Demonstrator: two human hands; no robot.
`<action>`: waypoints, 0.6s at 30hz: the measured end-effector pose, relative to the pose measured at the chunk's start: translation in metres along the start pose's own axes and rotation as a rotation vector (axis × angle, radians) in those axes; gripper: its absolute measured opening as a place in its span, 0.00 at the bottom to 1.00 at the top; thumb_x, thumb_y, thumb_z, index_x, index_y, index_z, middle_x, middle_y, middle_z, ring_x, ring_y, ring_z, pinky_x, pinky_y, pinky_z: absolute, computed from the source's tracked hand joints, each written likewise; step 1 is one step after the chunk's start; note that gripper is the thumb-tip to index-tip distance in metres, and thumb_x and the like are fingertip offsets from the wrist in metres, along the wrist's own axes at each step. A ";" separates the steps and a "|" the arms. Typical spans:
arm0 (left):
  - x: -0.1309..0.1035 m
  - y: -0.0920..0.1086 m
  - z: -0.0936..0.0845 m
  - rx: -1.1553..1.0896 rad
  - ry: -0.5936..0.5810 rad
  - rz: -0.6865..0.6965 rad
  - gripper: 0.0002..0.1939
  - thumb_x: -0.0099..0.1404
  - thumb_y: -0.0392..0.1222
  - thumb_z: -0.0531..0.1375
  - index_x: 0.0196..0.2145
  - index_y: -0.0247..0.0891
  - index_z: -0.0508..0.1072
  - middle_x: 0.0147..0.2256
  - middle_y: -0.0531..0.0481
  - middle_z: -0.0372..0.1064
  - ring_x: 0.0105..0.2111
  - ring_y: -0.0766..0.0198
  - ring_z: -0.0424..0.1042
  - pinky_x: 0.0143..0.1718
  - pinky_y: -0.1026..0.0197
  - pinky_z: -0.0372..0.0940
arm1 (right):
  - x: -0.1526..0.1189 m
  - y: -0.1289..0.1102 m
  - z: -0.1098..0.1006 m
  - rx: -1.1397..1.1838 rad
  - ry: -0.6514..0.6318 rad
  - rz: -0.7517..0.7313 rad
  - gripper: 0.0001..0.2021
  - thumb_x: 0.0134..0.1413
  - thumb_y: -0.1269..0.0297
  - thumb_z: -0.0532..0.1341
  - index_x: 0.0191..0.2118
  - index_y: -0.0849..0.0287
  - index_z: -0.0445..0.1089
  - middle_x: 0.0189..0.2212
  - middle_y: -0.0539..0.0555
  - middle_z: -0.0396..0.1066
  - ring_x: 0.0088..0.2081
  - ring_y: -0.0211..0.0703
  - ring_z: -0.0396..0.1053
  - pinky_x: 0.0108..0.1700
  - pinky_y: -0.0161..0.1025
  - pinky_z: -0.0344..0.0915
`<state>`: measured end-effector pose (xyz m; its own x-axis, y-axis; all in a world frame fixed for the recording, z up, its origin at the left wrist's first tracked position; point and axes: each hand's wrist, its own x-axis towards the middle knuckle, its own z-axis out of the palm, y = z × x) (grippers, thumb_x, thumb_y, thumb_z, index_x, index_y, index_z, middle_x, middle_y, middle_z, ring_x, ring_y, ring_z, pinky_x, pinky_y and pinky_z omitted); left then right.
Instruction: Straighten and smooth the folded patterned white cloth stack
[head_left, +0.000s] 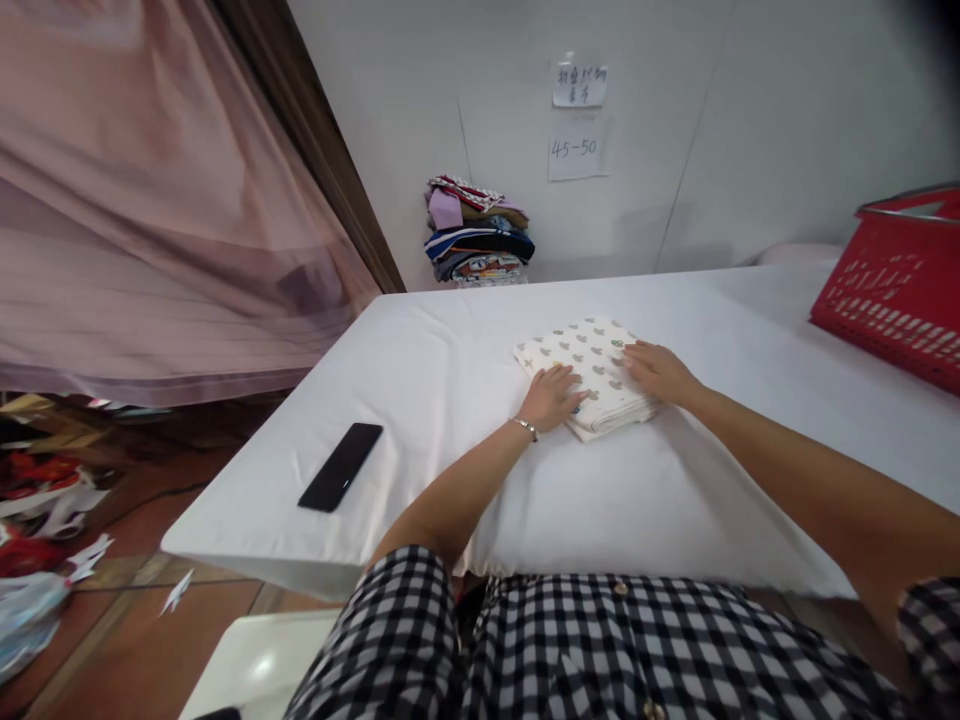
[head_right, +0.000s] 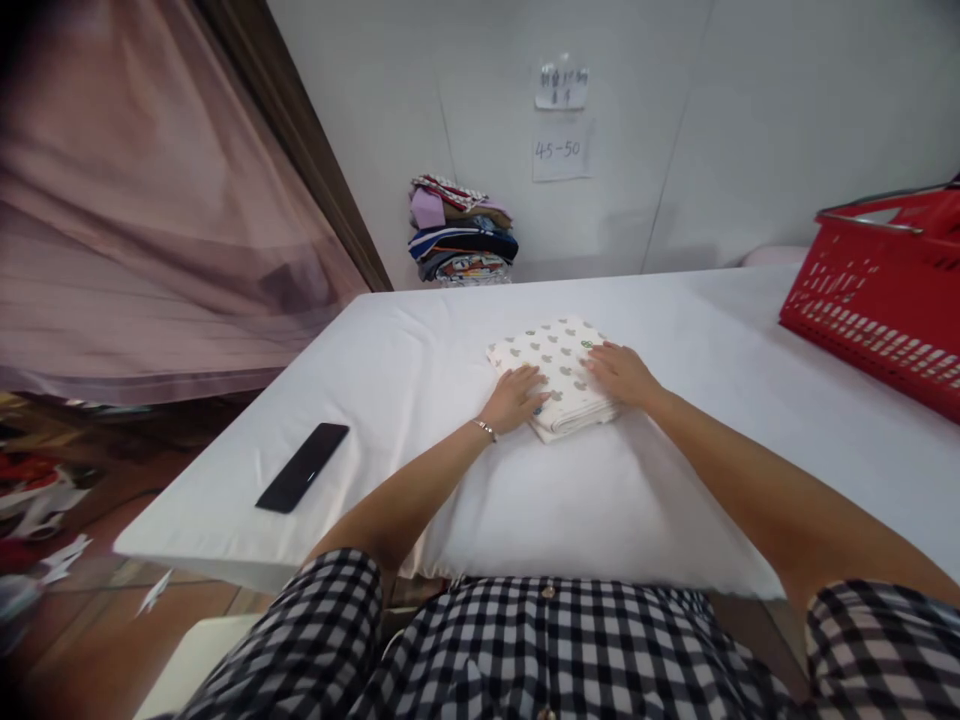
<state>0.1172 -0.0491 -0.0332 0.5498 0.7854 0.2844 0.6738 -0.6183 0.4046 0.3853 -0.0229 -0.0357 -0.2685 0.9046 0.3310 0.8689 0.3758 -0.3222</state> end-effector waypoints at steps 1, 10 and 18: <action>-0.007 0.003 -0.002 -0.028 0.046 0.031 0.22 0.68 0.54 0.49 0.53 0.42 0.67 0.58 0.47 0.60 0.60 0.60 0.55 0.61 0.51 0.47 | -0.006 0.002 -0.002 0.017 0.009 -0.030 0.23 0.60 0.48 0.46 0.53 0.49 0.68 0.55 0.52 0.67 0.60 0.53 0.56 0.59 0.56 0.54; -0.035 0.048 0.008 0.001 0.114 0.021 0.16 0.58 0.51 0.62 0.39 0.39 0.69 0.40 0.46 0.68 0.43 0.57 0.65 0.45 0.55 0.59 | -0.041 0.026 -0.005 0.072 0.039 -0.035 0.21 0.61 0.54 0.47 0.56 0.47 0.66 0.58 0.49 0.63 0.62 0.54 0.53 0.61 0.58 0.52; -0.034 0.045 0.017 -0.033 0.159 -0.047 0.05 0.58 0.39 0.59 0.30 0.39 0.65 0.34 0.49 0.66 0.37 0.61 0.63 0.40 0.59 0.61 | -0.059 0.039 -0.013 0.154 -0.024 -0.048 0.23 0.58 0.57 0.50 0.60 0.46 0.60 0.62 0.45 0.54 0.65 0.50 0.44 0.65 0.54 0.47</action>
<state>0.1368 -0.1045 -0.0392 0.4313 0.8098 0.3979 0.6785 -0.5818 0.4486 0.4401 -0.0640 -0.0562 -0.3194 0.8887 0.3290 0.7813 0.4434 -0.4394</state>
